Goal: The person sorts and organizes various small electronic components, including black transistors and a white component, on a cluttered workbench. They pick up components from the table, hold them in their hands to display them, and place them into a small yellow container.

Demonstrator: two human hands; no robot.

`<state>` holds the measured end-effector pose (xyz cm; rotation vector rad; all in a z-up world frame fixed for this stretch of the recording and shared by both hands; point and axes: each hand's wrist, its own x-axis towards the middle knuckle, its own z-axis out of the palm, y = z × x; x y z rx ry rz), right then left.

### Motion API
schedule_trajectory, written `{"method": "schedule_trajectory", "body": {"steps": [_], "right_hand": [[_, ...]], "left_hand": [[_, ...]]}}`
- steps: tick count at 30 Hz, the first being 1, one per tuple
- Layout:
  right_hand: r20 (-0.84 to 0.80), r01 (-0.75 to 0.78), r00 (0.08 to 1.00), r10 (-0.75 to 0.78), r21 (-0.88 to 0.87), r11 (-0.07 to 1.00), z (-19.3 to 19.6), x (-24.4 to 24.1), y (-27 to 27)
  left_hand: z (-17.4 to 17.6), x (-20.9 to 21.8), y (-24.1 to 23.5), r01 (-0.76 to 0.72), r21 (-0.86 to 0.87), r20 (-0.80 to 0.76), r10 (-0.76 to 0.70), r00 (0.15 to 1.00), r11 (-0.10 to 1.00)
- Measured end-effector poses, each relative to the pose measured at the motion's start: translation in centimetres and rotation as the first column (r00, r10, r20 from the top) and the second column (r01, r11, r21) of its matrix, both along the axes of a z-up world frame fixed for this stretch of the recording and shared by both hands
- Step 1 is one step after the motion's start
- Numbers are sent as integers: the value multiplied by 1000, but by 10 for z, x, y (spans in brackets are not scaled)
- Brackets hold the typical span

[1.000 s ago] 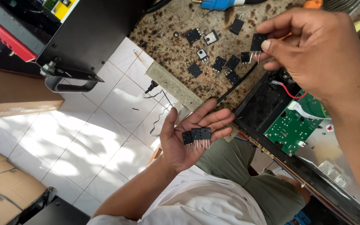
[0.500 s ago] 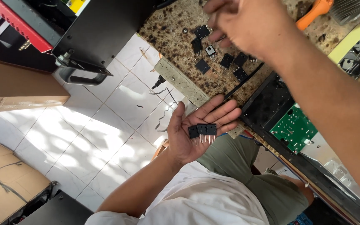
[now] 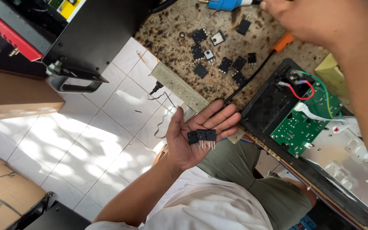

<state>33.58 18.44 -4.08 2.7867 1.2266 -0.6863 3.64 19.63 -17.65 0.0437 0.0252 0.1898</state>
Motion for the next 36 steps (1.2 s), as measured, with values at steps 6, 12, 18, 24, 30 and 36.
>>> {"method": "schedule_trajectory", "body": {"steps": [6, 12, 18, 24, 30, 36], "right_hand": [[18, -99, 995, 98, 117, 988, -11, 10, -10], [21, -224, 973, 230, -161, 961, 6, -17, 4], [18, -355, 925, 378, -305, 883, -2, -26, 6], [54, -385, 918, 394, -124, 914, -3, -20, -4], [42, -406, 908, 418, -169, 898, -21, -33, -5], [29, -339, 938, 345, -123, 933, 23, -33, -16]], "left_hand": [[2, 0, 0, -2, 17, 2, 2, 1000, 1000], [3, 0, 0, -1, 32, -11, 1, 1000, 999], [1, 0, 0, 1, 28, -6, 0, 1000, 1000], [0, 0, -1, -4, 15, -22, 4, 1000, 1000], [0, 1, -1, -2, 14, -45, 2, 999, 1000], [1, 0, -1, -6, 25, -48, 7, 999, 1000]]}}
